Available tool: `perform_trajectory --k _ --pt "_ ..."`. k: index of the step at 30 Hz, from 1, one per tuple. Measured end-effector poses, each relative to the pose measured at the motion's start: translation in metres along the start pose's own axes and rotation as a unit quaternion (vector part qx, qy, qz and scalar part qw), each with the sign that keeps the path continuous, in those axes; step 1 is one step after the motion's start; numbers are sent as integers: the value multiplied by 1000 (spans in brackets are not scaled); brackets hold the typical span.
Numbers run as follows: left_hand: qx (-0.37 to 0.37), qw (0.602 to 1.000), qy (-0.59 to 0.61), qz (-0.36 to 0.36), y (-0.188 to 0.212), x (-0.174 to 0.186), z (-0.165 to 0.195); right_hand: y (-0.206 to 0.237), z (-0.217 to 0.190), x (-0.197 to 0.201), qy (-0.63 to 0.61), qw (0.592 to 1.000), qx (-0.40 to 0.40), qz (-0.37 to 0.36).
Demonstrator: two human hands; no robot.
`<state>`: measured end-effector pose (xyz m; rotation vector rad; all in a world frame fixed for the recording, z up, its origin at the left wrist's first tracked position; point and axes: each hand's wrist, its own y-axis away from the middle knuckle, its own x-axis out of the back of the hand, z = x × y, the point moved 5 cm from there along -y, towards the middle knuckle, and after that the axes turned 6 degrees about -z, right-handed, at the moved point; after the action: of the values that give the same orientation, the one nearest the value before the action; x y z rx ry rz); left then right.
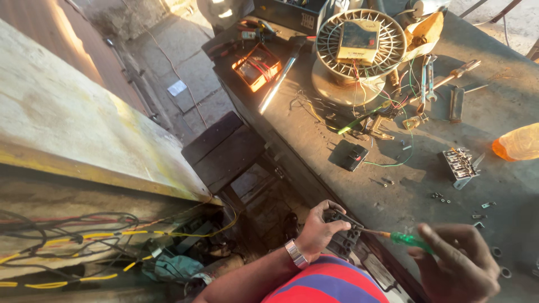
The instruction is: The person works on a small black electrical component on a cluttered workbench. They use a screwdriver and a wrench to tighten and loosen screws on the component, repeatedly turning it over and adjusting its parts.
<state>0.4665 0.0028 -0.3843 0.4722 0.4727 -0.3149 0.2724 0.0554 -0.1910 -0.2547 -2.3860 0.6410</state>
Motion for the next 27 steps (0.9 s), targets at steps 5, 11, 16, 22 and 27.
perform_trajectory --k 5,11,16,22,27 --pt "-5 1000 5 7 0 -1 6 3 12 -7 -144 990 -12 -6" --pt "-7 1000 10 10 1 -6 6 3 20 0 -78 997 -1 12" --pt "-45 998 -35 25 3 -11 5 -2 12 6 -84 995 61 -1" --pt "-15 999 32 32 11 -26 -12 -7 17 15 -217 970 62 -92" --pt "-29 998 35 36 14 -39 -22 -1 24 34 -137 981 73 -119"
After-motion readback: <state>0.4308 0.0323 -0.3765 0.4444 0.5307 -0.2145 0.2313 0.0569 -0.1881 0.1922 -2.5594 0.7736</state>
